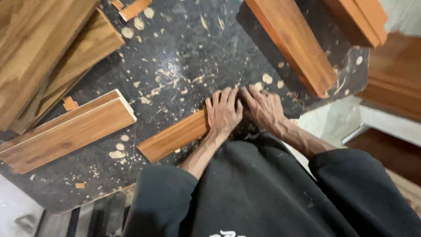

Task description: The person smooths multiple rectangular wooden planks on a workbench using a hand plane. They repeatedly pick up planks, plane their surfaces, and set them aside, generating wood shavings throughout the process.

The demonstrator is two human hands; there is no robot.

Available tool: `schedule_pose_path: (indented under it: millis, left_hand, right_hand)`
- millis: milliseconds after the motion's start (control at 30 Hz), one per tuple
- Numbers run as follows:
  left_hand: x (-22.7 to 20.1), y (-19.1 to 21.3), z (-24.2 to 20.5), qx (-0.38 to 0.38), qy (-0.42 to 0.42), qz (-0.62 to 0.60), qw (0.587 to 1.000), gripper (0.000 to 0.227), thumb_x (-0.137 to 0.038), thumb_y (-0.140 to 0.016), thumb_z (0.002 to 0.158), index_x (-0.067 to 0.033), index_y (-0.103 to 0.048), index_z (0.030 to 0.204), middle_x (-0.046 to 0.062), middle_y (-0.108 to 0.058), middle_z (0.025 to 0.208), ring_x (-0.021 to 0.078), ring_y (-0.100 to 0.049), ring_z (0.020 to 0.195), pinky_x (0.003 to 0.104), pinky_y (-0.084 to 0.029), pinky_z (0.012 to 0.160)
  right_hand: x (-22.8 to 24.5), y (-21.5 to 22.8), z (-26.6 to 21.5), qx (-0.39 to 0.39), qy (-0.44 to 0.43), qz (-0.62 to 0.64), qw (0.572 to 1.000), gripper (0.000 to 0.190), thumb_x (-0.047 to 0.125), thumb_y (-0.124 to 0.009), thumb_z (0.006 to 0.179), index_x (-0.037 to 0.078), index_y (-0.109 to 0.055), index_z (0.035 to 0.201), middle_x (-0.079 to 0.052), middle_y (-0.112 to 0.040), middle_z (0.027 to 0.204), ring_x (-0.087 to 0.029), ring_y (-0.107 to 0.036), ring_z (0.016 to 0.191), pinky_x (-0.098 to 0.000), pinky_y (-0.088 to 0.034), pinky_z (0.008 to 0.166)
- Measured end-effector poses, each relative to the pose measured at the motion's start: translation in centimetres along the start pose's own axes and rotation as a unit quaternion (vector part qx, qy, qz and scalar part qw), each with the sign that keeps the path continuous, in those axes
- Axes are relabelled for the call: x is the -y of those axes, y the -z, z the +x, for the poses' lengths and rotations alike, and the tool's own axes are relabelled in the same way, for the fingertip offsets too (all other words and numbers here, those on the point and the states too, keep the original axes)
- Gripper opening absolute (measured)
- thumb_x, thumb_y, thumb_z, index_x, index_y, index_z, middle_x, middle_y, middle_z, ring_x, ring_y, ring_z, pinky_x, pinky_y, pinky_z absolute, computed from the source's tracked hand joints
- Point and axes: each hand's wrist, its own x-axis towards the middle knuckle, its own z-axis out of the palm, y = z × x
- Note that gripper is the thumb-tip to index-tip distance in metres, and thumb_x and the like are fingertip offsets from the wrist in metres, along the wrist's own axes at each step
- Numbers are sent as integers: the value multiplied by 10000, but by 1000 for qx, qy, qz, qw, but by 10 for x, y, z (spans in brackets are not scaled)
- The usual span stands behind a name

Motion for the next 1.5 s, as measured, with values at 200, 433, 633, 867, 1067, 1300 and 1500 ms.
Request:
schedule_pose_path:
  millis: [200,433,633,867,1067,1300,1500]
  left_hand:
    - [3,18,10,-94,-29,-100,990,475,-330,-692,872,-83,-647,1275,99,-612,1227,322,-537,1166,527,-373,1025]
    - [11,24,-36,152,39,-362,919,123,-148,-581,1022,-74,-666,1072,104,-774,979,248,-754,821,334,-575,664]
    - [-9,16,-51,107,166,-435,878,224,-174,-584,1033,-48,-665,867,87,-812,976,205,-716,751,335,-543,595]
    - [19,18,-48,-18,93,-363,927,226,-309,-628,1016,-127,-758,1046,74,-773,929,204,-738,765,330,-566,650]
    - [26,22,-41,20,-75,-44,996,271,-409,-670,923,-164,-733,1019,35,-672,1064,242,-584,1086,429,-469,948]
    - [25,3,-7,-30,-22,-18,999,304,-240,-616,1001,-175,-693,1288,0,-625,1210,260,-533,1131,483,-442,954]
    - [21,9,-10,25,-31,-21,999,354,-205,-597,990,-171,-674,1334,-15,-631,1248,243,-546,1170,506,-446,1032]
  right_hand:
    - [8,-15,-14,-103,-100,64,988,872,319,-828,729,53,-465,1475,-131,-679,1104,-315,-676,792,-421,-541,630]
    - [34,-33,-79,-118,-64,88,987,883,512,-878,685,77,-483,1344,-109,-675,975,-303,-684,795,-410,-516,654]
    - [51,-15,-95,-137,-61,89,985,748,484,-855,740,77,-555,1292,-116,-650,1004,-343,-673,799,-455,-522,677]
    - [61,-2,-109,-133,-135,129,973,674,415,-815,792,173,-569,1371,-139,-621,1051,-338,-684,789,-457,-559,634]
    - [37,-10,-86,-109,-157,109,975,745,461,-710,884,96,-468,1488,-167,-614,1073,-351,-687,793,-468,-554,592]
    - [36,-38,-49,-29,-164,32,986,494,505,-650,997,143,-554,1319,-161,-601,1080,-348,-705,807,-466,-557,602]
    - [23,-14,-20,-121,11,32,992,475,403,-711,938,130,-562,1297,-126,-617,1091,-345,-713,915,-453,-561,627]
